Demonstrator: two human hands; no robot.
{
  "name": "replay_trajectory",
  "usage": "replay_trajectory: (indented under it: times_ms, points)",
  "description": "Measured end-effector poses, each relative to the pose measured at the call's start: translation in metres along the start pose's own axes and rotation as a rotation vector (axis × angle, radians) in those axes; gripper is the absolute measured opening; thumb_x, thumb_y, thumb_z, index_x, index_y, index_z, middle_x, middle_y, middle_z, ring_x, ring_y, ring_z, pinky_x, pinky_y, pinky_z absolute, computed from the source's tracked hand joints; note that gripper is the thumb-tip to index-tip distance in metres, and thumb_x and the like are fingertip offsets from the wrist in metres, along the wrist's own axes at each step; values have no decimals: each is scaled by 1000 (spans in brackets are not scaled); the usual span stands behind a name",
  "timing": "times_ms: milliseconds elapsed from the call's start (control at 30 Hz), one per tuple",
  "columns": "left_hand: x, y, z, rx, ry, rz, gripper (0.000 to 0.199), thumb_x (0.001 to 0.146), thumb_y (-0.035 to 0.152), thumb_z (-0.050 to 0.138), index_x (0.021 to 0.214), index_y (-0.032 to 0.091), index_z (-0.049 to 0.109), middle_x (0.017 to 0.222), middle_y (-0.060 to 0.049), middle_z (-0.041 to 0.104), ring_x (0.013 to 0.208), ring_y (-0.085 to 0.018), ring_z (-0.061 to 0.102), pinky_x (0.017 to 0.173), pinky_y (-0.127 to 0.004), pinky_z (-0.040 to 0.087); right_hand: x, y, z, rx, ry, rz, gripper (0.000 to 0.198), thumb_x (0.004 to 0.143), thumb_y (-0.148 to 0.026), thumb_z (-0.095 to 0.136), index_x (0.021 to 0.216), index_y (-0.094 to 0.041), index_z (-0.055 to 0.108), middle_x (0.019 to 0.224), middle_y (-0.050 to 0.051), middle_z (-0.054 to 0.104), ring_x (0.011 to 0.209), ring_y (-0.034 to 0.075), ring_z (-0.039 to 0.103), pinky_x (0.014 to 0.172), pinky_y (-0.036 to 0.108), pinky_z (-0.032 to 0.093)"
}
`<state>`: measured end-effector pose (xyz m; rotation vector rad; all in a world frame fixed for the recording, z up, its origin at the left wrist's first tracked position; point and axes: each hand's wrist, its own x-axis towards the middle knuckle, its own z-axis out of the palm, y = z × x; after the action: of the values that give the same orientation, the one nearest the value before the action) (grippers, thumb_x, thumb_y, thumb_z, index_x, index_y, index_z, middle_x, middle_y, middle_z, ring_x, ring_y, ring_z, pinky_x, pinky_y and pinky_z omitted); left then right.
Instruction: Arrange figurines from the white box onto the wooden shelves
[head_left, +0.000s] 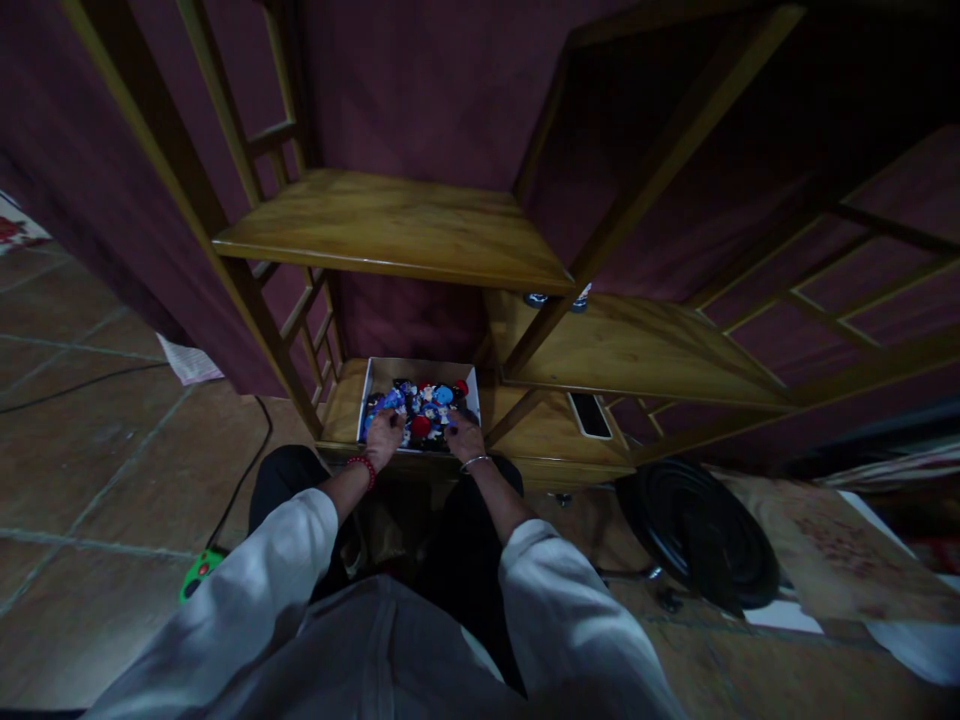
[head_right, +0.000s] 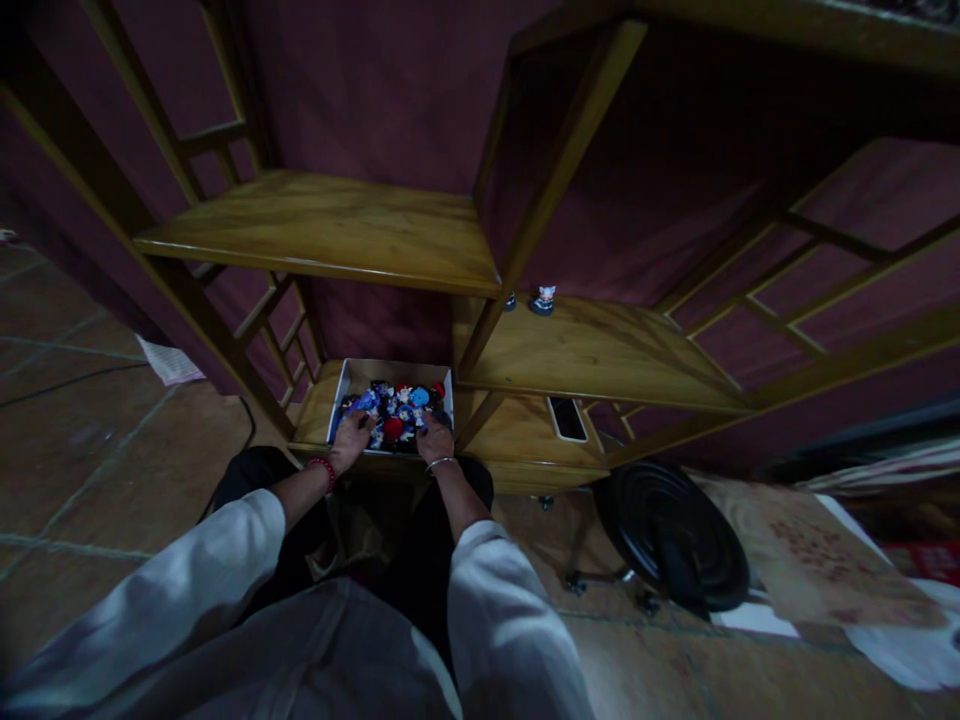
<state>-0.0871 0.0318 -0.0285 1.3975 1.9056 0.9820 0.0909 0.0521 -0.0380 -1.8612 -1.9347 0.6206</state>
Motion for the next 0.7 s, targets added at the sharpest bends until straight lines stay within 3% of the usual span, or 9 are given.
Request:
replay_trajectory:
  times_ms: [167,433,700]
  points:
    - [3,-4,-3,35,73,27,20,78,29,50,75,14,62,75,-6,61,74,-17,57,73,-29,42,2,1,0,27,-10,-19,41,76,-11,48,115,-20,56,112,3,63,96,14,61,91,25,45]
    - [2,-10,1,7,-46,44,17,80,26,48,76,15,60,59,-1,54,57,-11,50,59,-23,40,6,1,6,148,58,-32,39,74,-7,46,108,-20,60,101,2,65,89,12,61,86,25,47]
    - [2,-15,0,-110,-50,-26,29,82,29,47,104,14,57,63,-1,58,60,-13,54,59,-24,42,9,2,9,137,112,74,36,74,-14,53,109,-19,56,92,3,65,88,15,59,86,28,46]
